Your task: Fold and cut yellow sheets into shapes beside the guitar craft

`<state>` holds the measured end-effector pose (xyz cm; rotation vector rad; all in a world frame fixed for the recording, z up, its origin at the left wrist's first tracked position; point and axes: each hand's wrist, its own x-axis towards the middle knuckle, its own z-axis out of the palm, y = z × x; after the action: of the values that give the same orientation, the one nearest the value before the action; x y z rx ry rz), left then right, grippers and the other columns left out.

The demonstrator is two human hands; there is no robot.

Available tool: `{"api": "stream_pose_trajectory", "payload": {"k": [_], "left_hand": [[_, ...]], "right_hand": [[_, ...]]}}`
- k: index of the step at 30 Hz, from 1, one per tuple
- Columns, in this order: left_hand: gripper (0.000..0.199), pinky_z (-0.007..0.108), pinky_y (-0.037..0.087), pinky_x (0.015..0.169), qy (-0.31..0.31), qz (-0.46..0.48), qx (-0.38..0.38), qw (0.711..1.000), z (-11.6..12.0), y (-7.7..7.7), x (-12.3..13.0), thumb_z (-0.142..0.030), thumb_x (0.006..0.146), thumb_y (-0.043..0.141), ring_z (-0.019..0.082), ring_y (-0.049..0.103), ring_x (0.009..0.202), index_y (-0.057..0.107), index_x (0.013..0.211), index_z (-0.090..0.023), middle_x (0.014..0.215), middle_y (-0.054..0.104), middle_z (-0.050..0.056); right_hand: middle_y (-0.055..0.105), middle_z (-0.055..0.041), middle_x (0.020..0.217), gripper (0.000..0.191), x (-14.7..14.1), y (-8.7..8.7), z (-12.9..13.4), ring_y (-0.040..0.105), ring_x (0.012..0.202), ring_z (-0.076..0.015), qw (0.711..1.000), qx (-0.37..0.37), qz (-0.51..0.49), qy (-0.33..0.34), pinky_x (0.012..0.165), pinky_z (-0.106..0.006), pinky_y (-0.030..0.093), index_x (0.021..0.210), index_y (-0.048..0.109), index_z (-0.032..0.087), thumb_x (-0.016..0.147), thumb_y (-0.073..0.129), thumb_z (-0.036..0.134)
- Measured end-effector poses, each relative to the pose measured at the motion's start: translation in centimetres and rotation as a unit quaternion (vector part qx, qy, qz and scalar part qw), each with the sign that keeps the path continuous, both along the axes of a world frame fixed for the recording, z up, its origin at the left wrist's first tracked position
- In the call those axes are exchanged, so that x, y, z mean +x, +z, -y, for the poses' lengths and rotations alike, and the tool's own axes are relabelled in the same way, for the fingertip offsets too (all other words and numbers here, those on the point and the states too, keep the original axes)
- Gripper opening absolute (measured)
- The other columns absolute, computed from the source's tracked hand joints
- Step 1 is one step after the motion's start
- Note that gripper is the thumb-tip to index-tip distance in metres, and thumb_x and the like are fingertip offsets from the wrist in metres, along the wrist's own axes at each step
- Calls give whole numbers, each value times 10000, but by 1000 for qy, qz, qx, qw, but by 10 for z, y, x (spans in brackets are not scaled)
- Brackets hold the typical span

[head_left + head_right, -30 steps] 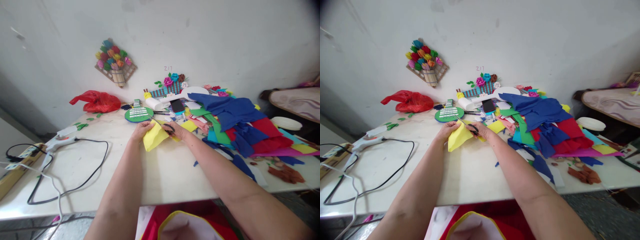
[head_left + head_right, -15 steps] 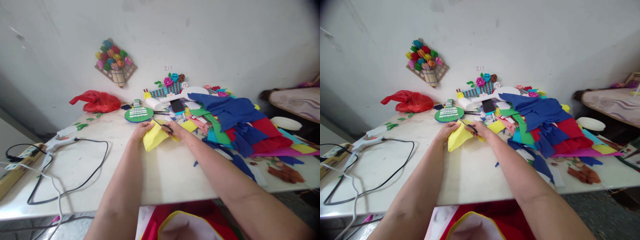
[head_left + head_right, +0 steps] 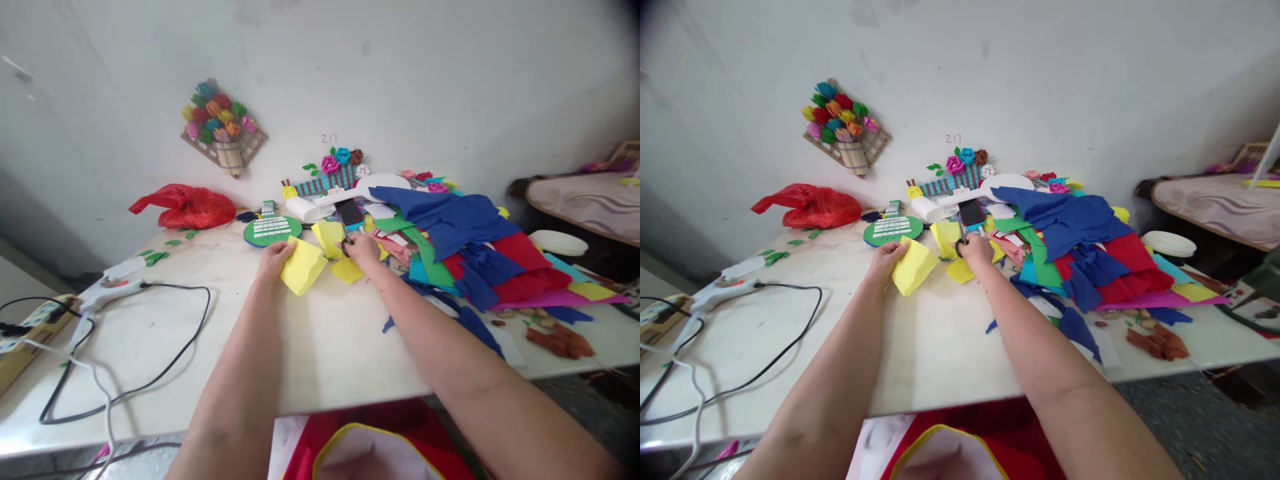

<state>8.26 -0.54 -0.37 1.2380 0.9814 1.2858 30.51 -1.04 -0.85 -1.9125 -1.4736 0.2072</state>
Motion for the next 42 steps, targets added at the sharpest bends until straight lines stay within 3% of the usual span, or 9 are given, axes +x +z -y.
{"api": "stream_pose_trajectory", "payload": {"k": [4,12,18,22,25,27,29,35,42], "left_hand": [[368,230,458,507,5,8,1,1000,2,2,1,-420,492,771,124,572,517,608,687,-155,602,636,-10],[362,237,471,520,-1,13,13,1000,4,3,4,-388,495,779,131,588,537,632,727,-152,628,649,-3],[363,249,485,536,6,28,19,999,3,3,6,-349,467,798,137,595,542,628,719,-149,636,658,0],[381,262,488,530,-8,22,17,1000,2,2,9,-350,457,800,141,593,526,622,723,-143,626,656,4],[401,274,490,541,-33,5,19,999,2,0,14,-371,467,793,150,599,539,629,746,-134,652,663,20],[401,271,488,548,-49,-7,22,999,2,-1,17,-378,470,791,150,599,549,627,743,-133,655,662,22],[391,255,476,533,-57,-22,25,998,1,-2,19,-384,475,789,139,588,537,622,725,-134,634,650,13],[423,246,477,547,-80,-4,5,997,-1,-5,17,-471,598,706,146,606,589,638,847,-137,722,664,41],[462,300,517,728,-86,117,-63,987,-3,-7,18,-470,646,683,223,641,832,628,945,-122,908,673,112]], "right_hand": [[662,-169,901,355,1,10,8,605,890,-272,986,-70,153,-14,688,-324,442,836,669,149,655,611,449],[648,-167,1001,420,5,21,12,599,926,-265,975,-138,166,44,713,-321,438,968,652,143,662,588,424],[629,-215,981,263,-6,31,18,509,1054,-332,975,-77,209,28,789,-371,407,868,668,97,690,612,283],[648,-156,878,429,-20,36,21,566,922,-259,993,-9,21,119,743,-337,418,785,644,137,815,427,507],[640,-80,763,524,-27,32,21,575,667,-156,941,-71,-208,257,575,-253,411,803,608,153,783,385,626],[603,-33,674,486,-29,27,20,523,564,-118,902,-103,-262,329,502,-224,363,743,578,152,724,481,627],[519,20,560,429,-30,22,20,446,492,-87,891,-107,-253,361,462,-210,303,632,519,153,644,602,574],[237,94,455,399,-36,15,16,228,430,-38,922,-31,-232,309,439,-206,167,497,305,185,647,619,382],[222,83,472,382,-37,10,10,219,450,-54,931,62,-271,236,453,-219,168,499,285,194,714,541,379]]}}
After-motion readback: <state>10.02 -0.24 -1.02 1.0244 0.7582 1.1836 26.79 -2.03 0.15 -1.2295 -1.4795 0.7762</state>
